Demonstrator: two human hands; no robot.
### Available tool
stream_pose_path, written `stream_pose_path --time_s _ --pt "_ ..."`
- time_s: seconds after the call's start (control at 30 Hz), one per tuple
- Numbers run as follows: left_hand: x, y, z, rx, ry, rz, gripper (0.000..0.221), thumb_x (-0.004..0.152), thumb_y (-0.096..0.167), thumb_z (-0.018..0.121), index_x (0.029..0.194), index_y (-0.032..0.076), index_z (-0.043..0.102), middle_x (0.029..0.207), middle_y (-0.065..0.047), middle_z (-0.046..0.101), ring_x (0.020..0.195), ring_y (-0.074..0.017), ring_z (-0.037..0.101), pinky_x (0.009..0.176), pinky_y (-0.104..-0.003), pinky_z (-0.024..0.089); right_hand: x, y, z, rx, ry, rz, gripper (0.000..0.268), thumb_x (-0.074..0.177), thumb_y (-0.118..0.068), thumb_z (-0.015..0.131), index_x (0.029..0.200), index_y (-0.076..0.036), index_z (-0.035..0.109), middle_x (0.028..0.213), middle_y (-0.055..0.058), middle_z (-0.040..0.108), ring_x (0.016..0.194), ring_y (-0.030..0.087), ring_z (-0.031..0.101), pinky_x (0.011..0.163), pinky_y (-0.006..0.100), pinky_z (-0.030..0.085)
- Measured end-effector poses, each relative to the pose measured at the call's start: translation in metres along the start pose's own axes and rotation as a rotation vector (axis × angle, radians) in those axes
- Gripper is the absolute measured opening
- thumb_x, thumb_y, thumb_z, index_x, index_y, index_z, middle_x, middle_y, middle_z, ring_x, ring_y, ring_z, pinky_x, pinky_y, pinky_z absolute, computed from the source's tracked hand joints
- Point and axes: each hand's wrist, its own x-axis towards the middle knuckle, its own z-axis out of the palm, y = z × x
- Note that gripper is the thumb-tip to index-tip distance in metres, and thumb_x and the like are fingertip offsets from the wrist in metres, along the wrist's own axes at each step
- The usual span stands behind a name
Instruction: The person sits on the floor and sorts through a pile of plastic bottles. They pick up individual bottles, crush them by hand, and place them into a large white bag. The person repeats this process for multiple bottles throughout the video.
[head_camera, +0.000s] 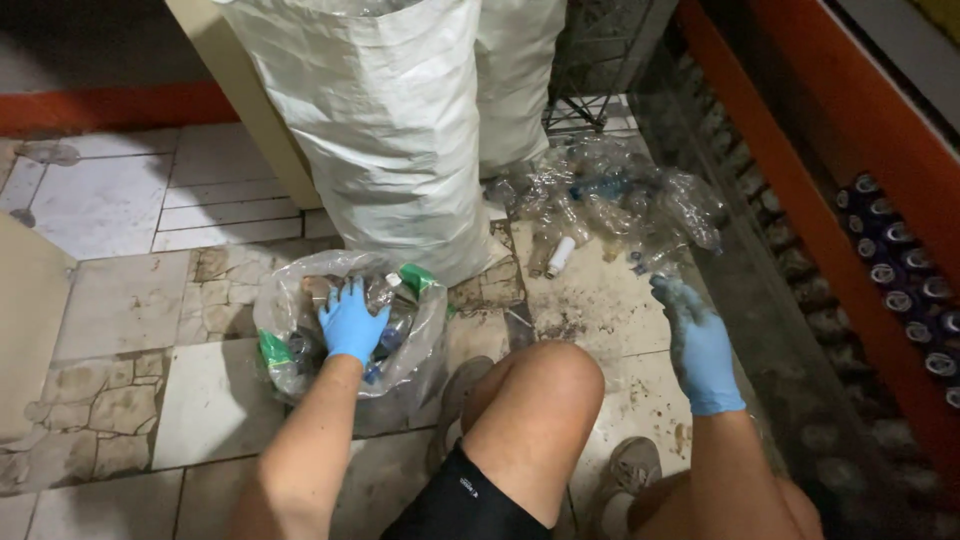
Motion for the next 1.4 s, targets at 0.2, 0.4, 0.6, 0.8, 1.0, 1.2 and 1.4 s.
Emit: stream_pose_path --time_s 0.2,0.4,0.6,0.8,1.0,1.2,1.4 --pt "0.019 0.006 -0.009 -0.359 0.025 -0.218 0.100 0.084 0.067 0.065 0.162 0.013 0.031 0.142 -0.024 0.057 0.131 -0.0459 0.055 0.104 -0.066 0.042 0.006 -0.009 -0.009 0.036 0.071 0.008 0.030 0.101 -0.018 0.058 0.126 -0.005 0.070 0.123 0.018 0.069 0.120 0.029 0.064 0.105 0.047 0.050" --pt "0.027 0.093 -0.058 -0.465 0.495 0.149 0.064 0.087 0.033 0.079 0.139 0.000 0.062 0.123 -0.027 0.068 0.110 -0.0481 0.065 0.090 -0.061 0.052 0.006 -0.019 -0.014 0.205 0.205 0.009 0.033 0.099 -0.019 0.057 0.125 -0.002 0.068 0.117 0.011 0.070 0.113 0.025 0.067 0.095 0.036 0.054" --pt "0.025 0.197 -0.083 -0.796 0.168 0.327 0.047 0.090 0.027 0.075 0.131 0.006 0.068 0.124 -0.018 0.071 0.120 -0.0349 0.064 0.102 -0.050 0.053 0.004 0.054 -0.052 0.053 0.274 0.144 0.035 0.100 -0.025 0.057 0.126 -0.008 0.072 0.122 0.013 0.072 0.117 0.027 0.067 0.098 0.041 0.052" --pt "0.001 0.306 -0.123 -0.884 -0.056 0.899 0.039 0.092 0.023 0.077 0.127 0.006 0.071 0.122 -0.018 0.072 0.120 -0.0325 0.065 0.106 -0.045 0.049 -0.006 0.115 -0.086 -0.403 0.272 0.198 0.028 0.098 -0.030 0.069 0.118 -0.012 0.076 0.117 0.016 0.074 0.120 0.033 0.066 0.106 0.050 0.049" --pt "-0.023 0.340 -0.052 -0.775 -0.508 0.815 0.045 0.090 0.029 0.075 0.132 0.012 0.069 0.128 -0.016 0.070 0.126 -0.0342 0.061 0.107 -0.049 0.048 -0.027 0.206 -0.080 -0.665 0.022 0.523 0.048 0.097 -0.046 0.059 0.126 -0.011 0.073 0.128 0.017 0.071 0.126 0.039 0.062 0.109 0.054 0.047" --pt "-0.053 0.338 0.002 0.189 -1.146 0.943 0.078 0.084 0.066 0.053 0.135 0.008 0.066 0.132 -0.023 0.069 0.129 -0.0432 0.061 0.111 -0.057 0.046 -0.064 0.316 -0.102 -0.754 -0.136 0.772 0.065 0.089 -0.057 0.060 0.117 -0.001 0.076 0.124 0.021 0.073 0.126 0.043 0.063 0.109 0.054 0.048" --pt "-0.044 0.367 0.001 0.356 -0.752 1.103 0.059 0.090 0.060 0.059 0.137 0.025 0.059 0.130 -0.006 0.069 0.133 -0.0311 0.058 0.112 -0.053 0.042 -0.040 0.398 -0.153 -0.715 0.133 0.910 0.063 0.091 -0.045 0.063 0.128 0.007 0.067 0.125 0.031 0.069 0.125 0.048 0.061 0.107 0.056 0.049"
